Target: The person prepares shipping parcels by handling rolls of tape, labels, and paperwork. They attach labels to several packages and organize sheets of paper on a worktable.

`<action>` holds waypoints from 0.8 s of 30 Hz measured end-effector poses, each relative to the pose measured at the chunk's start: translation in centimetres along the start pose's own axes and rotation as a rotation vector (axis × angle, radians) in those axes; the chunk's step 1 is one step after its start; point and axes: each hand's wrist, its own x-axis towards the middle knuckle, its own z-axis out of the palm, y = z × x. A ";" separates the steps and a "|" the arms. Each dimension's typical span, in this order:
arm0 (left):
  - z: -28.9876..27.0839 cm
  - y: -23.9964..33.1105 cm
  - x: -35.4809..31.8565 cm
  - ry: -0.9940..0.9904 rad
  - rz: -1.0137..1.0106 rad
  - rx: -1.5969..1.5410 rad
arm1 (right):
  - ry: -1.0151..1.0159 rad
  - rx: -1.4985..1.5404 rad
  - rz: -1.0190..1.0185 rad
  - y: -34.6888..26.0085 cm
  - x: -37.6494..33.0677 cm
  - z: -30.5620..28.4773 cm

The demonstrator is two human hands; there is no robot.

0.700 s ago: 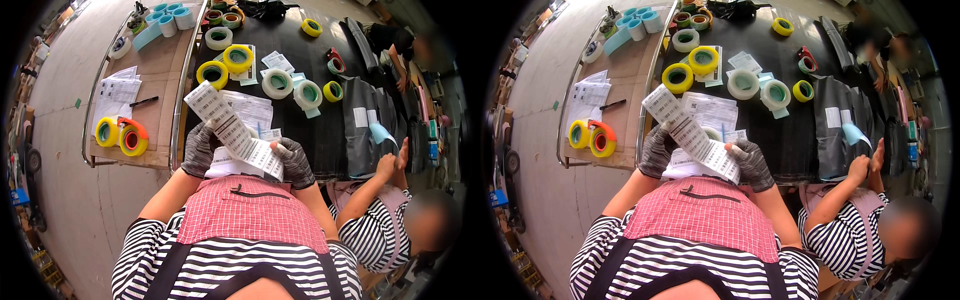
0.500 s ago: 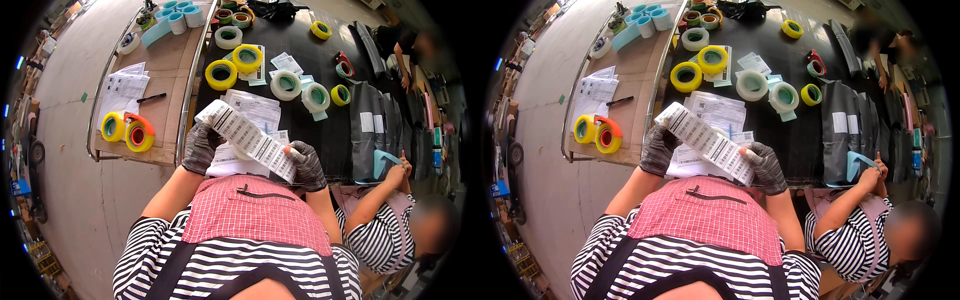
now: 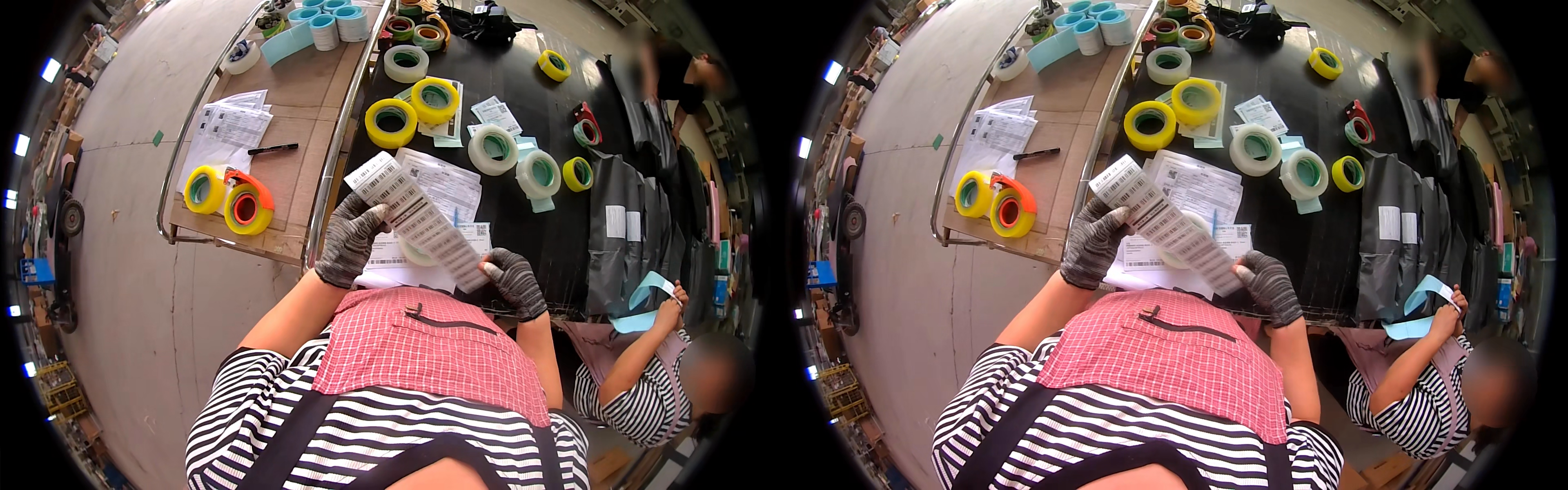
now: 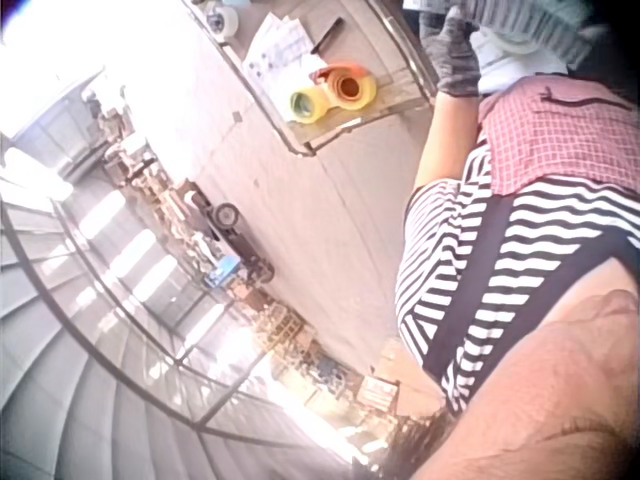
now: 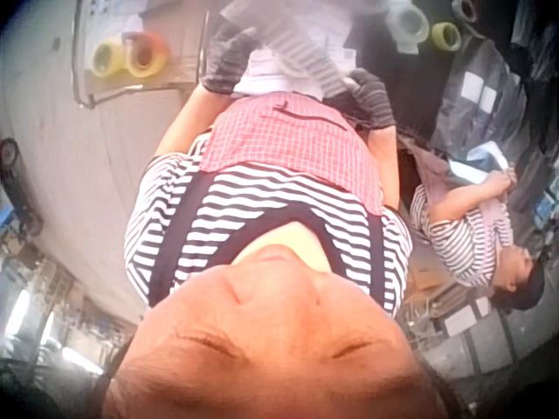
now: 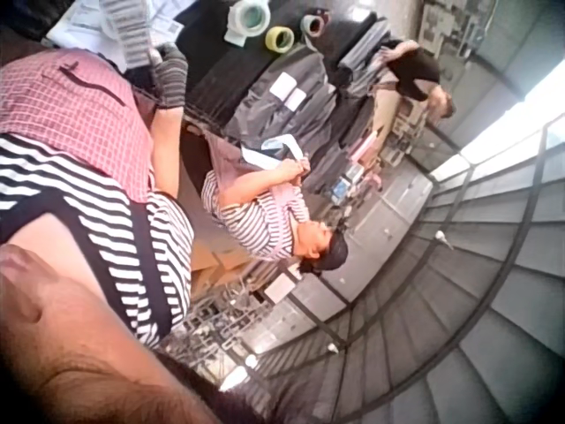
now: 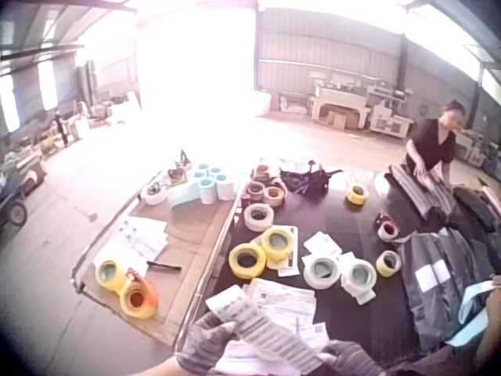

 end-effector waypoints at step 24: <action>2.6 -0.1 -1.7 -0.017 -0.046 0.192 | -0.060 0.622 -0.115 -8.0 -0.4 2.7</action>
